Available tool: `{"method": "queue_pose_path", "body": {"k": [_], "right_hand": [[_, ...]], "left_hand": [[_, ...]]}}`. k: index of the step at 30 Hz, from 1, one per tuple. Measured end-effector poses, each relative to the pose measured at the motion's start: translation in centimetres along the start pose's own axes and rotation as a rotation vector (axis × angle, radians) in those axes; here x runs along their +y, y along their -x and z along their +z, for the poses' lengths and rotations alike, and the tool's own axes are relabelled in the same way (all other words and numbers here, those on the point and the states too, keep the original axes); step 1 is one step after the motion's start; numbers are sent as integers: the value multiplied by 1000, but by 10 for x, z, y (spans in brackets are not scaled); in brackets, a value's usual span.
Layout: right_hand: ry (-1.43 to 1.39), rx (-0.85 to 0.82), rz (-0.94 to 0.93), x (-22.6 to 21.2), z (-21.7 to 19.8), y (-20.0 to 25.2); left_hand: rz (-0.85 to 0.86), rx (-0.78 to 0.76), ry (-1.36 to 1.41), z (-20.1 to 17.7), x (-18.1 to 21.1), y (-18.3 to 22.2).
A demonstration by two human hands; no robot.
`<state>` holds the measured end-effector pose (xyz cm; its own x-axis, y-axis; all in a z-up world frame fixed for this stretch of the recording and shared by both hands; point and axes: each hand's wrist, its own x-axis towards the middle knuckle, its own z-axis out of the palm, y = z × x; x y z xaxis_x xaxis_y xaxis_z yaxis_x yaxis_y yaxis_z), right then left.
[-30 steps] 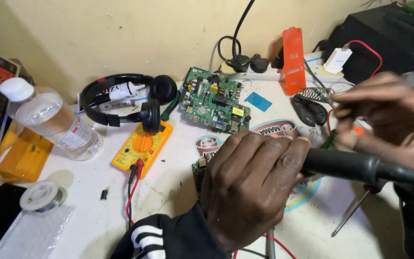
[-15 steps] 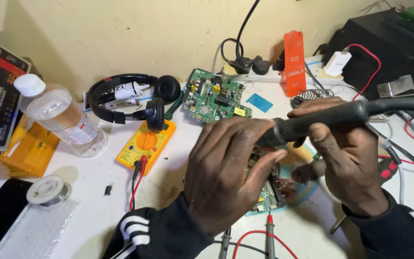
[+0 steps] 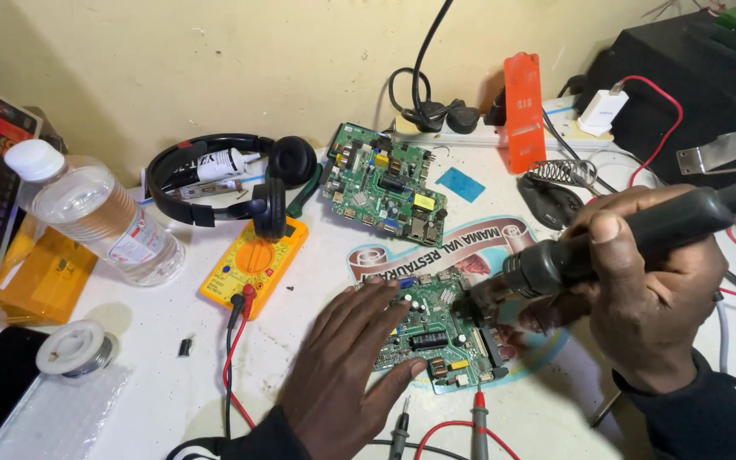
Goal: Repairing electronic circuit boards using a hot air rework station and testing with a multimeter.
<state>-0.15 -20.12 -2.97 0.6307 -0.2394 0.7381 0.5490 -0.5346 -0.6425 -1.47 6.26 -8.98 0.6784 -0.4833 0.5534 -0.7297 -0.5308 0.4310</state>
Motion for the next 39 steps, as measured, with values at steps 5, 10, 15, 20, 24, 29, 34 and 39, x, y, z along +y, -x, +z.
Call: {"method": "queue_pose_path", "body": {"k": [5,10,15,20,24,29,34,39], "right_hand": [[51,-22,-20,1,-2,1],[44,-55,-13,-4,-4,-5],[51,-117,115,-8,-7,-12],[32,-93,148,-5,-10,-15],[32,-86,170,-2,-12,-19],[-36,-90,186,-5,-11,-22],[-3,-105,142,1,-15,-24],[32,-87,98,10,-19,-25]], "left_hand": [[34,-82,-15,0,-4,0],[60,-68,-57,2,-5,1],[55,-39,-60,3,-7,0],[102,105,-60,-7,12,-13],[201,234,20,-10,53,-32],[331,113,67,33,79,-37],[344,71,72,79,93,-45],[241,-143,-83,87,104,-72]]}}
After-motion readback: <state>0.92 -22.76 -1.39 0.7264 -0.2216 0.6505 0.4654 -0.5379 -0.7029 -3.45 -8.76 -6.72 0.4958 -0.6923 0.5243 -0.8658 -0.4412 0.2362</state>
